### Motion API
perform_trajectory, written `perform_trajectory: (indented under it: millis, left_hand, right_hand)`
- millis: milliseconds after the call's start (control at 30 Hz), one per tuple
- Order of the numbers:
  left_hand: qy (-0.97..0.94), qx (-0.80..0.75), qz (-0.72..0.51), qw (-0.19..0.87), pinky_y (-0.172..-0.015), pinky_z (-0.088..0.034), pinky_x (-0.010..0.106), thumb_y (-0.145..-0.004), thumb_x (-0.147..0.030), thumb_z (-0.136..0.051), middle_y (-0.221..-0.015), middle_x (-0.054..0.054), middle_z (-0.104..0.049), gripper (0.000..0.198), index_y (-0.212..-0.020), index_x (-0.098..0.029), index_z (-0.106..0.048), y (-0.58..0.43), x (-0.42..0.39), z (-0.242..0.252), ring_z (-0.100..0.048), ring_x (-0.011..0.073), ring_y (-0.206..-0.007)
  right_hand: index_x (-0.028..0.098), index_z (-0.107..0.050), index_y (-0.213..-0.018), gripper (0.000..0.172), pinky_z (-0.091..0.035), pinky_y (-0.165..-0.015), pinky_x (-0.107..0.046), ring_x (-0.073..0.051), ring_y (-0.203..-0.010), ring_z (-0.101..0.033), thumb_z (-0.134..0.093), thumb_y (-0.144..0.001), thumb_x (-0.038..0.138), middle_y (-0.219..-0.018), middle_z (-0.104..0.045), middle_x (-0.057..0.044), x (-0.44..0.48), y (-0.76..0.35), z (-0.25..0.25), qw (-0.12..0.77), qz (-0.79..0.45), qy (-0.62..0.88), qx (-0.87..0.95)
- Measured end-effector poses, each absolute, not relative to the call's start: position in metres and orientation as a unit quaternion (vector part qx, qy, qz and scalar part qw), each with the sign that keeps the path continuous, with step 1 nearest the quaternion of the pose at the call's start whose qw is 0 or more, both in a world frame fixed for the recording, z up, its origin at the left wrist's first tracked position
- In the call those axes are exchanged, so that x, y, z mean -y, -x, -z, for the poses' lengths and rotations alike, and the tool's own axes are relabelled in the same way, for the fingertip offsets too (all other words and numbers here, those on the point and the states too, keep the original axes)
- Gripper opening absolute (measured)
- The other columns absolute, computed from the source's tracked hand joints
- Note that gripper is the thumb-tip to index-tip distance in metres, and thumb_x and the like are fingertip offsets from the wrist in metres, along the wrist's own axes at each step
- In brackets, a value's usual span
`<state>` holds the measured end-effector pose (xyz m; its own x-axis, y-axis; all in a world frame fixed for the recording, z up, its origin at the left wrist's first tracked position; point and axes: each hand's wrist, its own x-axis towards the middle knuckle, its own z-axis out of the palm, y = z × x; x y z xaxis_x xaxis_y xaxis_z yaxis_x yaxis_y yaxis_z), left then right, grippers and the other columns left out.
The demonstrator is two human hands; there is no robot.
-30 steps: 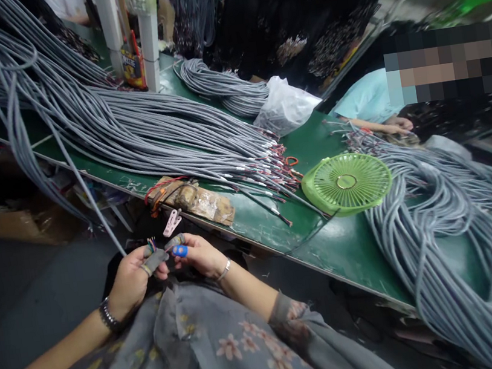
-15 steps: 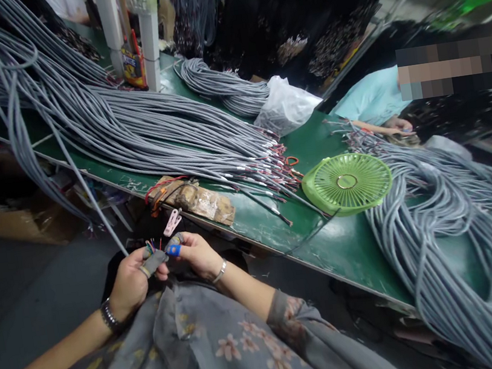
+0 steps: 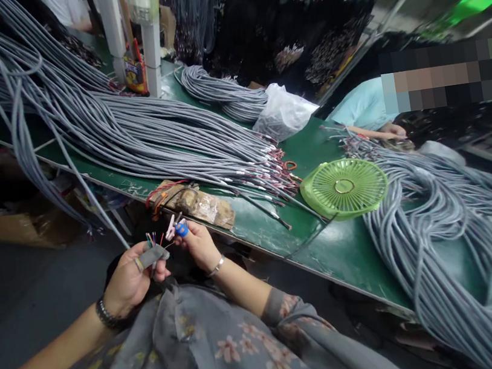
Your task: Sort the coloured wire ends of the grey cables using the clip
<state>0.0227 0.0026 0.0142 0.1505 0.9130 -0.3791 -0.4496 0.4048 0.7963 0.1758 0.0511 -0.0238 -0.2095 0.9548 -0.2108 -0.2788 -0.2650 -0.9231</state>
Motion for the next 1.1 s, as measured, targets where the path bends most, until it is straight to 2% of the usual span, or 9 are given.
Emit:
perform_trajectory:
  millis: [67, 200, 433, 567, 700, 800, 933, 1100]
  left_hand:
    - [-0.263, -0.44, -0.473, 0.717, -0.049, -0.051, 0.025, -0.047, -0.041, -0.093, -0.042, -0.002, -0.062, 0.036, -0.058, -0.015, -0.069, -0.023, -0.004, -0.015, -0.051, 0.0087, -0.036]
    - [-0.267, -0.438, -0.466, 0.721, -0.047, -0.05, 0.024, -0.045, -0.041, -0.094, -0.041, -0.002, -0.062, 0.038, -0.057, -0.015, -0.07, -0.026, -0.005, -0.014, -0.05, 0.0085, -0.035]
    - [-0.264, -0.453, -0.455, 0.72, -0.048, -0.05, 0.024, -0.045, -0.041, -0.094, -0.041, -0.003, -0.06, 0.038, -0.057, -0.016, -0.068, -0.028, -0.007, -0.008, -0.05, 0.0078, -0.035]
    - [-0.267, -0.454, -0.459, 0.715, -0.048, -0.049, 0.024, -0.046, -0.039, -0.092, -0.04, -0.003, -0.06, 0.035, -0.056, -0.016, -0.068, -0.027, -0.006, -0.007, -0.05, 0.0079, -0.035]
    - [-0.28, -0.458, -0.465, 0.704, -0.044, -0.047, 0.023, -0.049, -0.037, -0.09, -0.041, -0.001, -0.062, 0.03, -0.057, -0.016, -0.069, -0.025, 0.002, -0.005, -0.052, 0.0093, -0.036]
    - [-0.293, -0.467, -0.494, 0.673, -0.043, -0.046, 0.022, -0.052, -0.033, -0.087, -0.043, -0.001, -0.063, 0.025, -0.059, -0.017, -0.07, -0.023, 0.008, -0.002, -0.055, 0.0111, -0.039]
    - [-0.322, -0.478, -0.552, 0.602, -0.043, -0.049, 0.021, -0.056, -0.029, -0.083, -0.048, -0.001, -0.066, 0.018, -0.059, -0.018, -0.07, -0.022, 0.011, 0.002, -0.058, 0.0116, -0.041]
    - [-0.404, -0.499, -0.55, 0.534, -0.047, -0.054, 0.022, -0.062, -0.027, -0.077, -0.053, -0.001, -0.069, 0.009, -0.064, -0.019, -0.073, -0.022, 0.005, 0.002, -0.062, 0.0129, -0.046]
  right_hand:
    - [0.018, -0.064, -0.069, 0.06, -0.035, -0.05, -0.022, -0.008, -0.051, -0.044, -0.073, -0.064, 0.077, -0.059, -0.058, 0.002, -0.051, -0.175, 0.025, 0.467, -0.664, 0.433, 0.39]
    - [0.018, -0.068, -0.079, 0.052, -0.043, -0.055, -0.022, -0.01, -0.058, -0.05, -0.072, -0.073, 0.069, -0.067, -0.062, 0.001, -0.054, -0.171, 0.023, 0.424, -0.756, 0.391, 0.31]
    - [0.015, -0.068, -0.074, 0.043, -0.043, -0.056, -0.02, -0.009, -0.059, -0.053, -0.078, -0.077, 0.057, -0.064, -0.062, 0.001, -0.056, -0.165, 0.022, 0.452, -0.773, 0.375, 0.239]
    - [0.016, -0.068, -0.081, 0.044, -0.044, -0.055, -0.021, -0.01, -0.06, -0.054, -0.073, -0.081, 0.06, -0.067, -0.064, 0.0, -0.055, -0.166, 0.023, 0.435, -0.786, 0.382, 0.219]
    - [0.017, -0.067, -0.08, 0.049, -0.046, -0.055, -0.021, -0.011, -0.06, -0.056, -0.061, -0.088, 0.065, -0.07, -0.065, -0.001, -0.053, -0.171, 0.021, 0.415, -0.808, 0.367, 0.199]
    - [0.017, -0.067, -0.079, 0.046, -0.047, -0.055, -0.021, -0.011, -0.061, -0.056, -0.063, -0.088, 0.062, -0.07, -0.065, -0.001, -0.053, -0.173, 0.02, 0.411, -0.815, 0.355, 0.203]
    - [0.017, -0.068, -0.081, 0.036, -0.046, -0.055, -0.019, -0.009, -0.06, -0.054, -0.076, -0.081, 0.052, -0.07, -0.064, 0.0, -0.052, -0.171, 0.021, 0.439, -0.79, 0.364, 0.225]
    - [0.017, -0.069, -0.084, 0.037, -0.046, -0.055, -0.02, -0.01, -0.061, -0.054, -0.077, -0.079, 0.053, -0.071, -0.065, 0.0, -0.051, -0.171, 0.02, 0.438, -0.789, 0.368, 0.225]
